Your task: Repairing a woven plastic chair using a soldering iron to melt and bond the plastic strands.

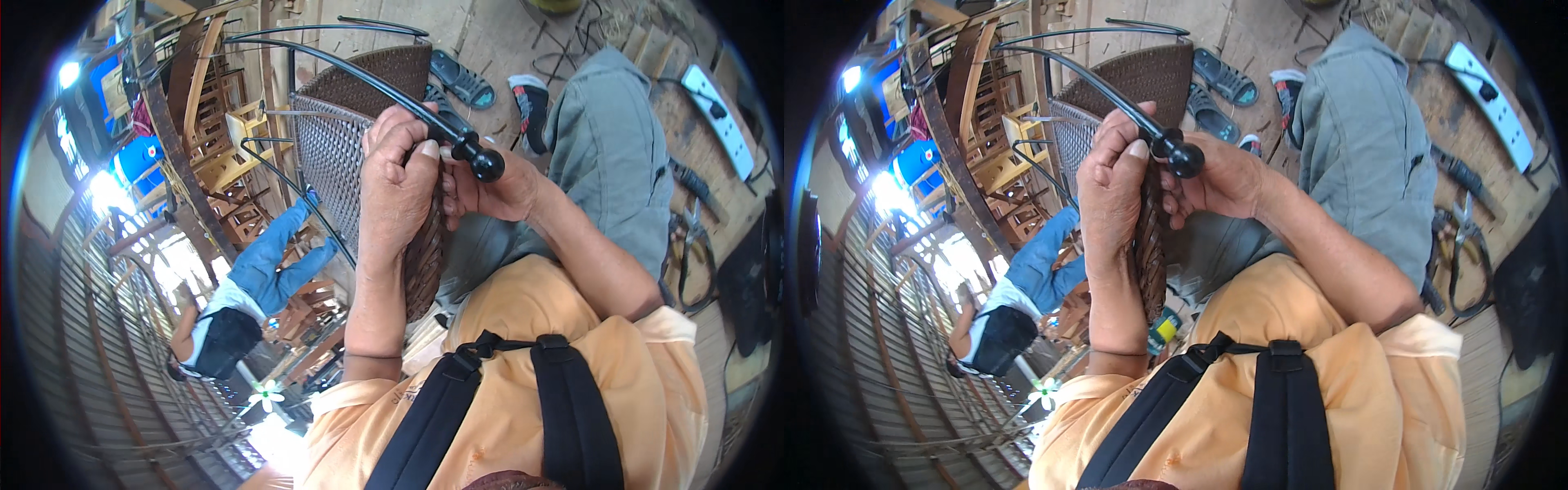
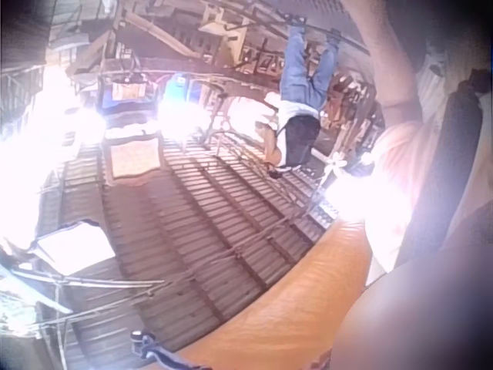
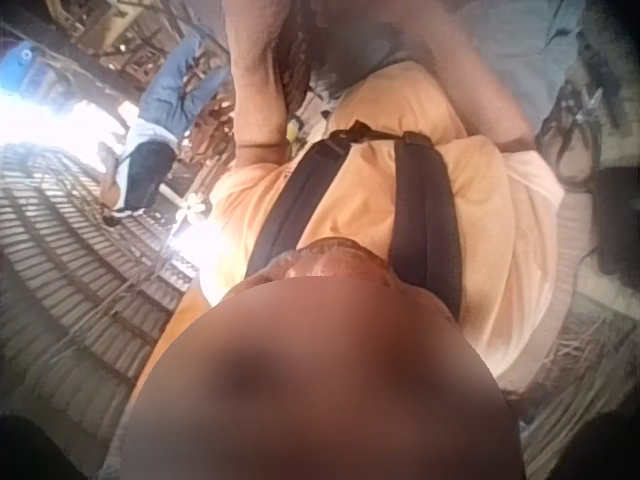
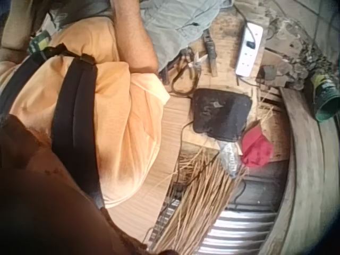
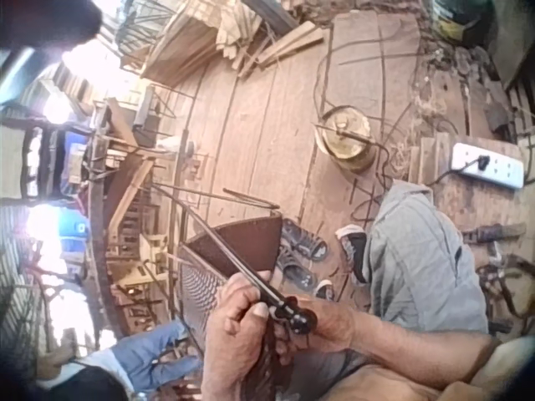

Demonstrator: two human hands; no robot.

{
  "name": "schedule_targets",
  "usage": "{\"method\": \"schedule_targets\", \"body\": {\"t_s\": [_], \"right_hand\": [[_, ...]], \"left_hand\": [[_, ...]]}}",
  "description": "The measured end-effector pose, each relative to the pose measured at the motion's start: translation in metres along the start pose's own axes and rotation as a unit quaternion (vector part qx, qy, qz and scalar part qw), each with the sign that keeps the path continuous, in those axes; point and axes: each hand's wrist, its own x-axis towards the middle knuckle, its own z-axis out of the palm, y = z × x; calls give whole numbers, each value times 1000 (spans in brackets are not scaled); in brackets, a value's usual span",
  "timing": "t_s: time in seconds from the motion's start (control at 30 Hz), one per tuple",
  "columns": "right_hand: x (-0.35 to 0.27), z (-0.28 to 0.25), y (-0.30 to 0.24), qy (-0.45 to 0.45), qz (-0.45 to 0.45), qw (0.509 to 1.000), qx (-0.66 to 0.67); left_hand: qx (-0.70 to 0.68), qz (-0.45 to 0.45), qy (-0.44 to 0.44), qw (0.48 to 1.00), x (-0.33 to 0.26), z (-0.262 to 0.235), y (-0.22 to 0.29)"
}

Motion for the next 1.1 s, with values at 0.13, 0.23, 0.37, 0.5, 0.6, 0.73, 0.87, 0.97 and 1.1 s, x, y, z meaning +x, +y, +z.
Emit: {"method": "schedule_targets", "body": {"t_s": [0.13, 0.23, 0.37, 0.5, 0.6, 0.73, 0.87, 0.97, 1.1], "right_hand": [[3, -1, -3, 4, 8, 1000, 21], [3, -1, -5, 5, 16, 1000, 22], [2, 0, -10, 10, 29, 999, 21], [4, -1, -13, 22, 40, 999, 13], [6, -1, -13, 2, 32, 999, 11], [5, 1, -12, -1, 8, 1000, -23], [5, 5, -9, 33, -51, 995, -85], [6, 10, -7, -7, -92, 993, -70], [9, 18, -5, 50, -138, 979, -144]], "left_hand": [[84, 89, 0, 992, 3, -10, -3], [112, 105, -13, 988, 4, -17, -5], [107, 118, -46, 986, 7, -24, -7], [42, 97, -30, 994, 6, -27, -8], [62, 83, -36, 994, 6, -24, -8], [-9, 86, 36, 996, 4, -16, -13], [-155, 31, 214, 964, 11, -28, -39], [113, 43, 290, 949, 31, -55, -68], [302, 94, 244, 917, 56, -71, -92]]}}
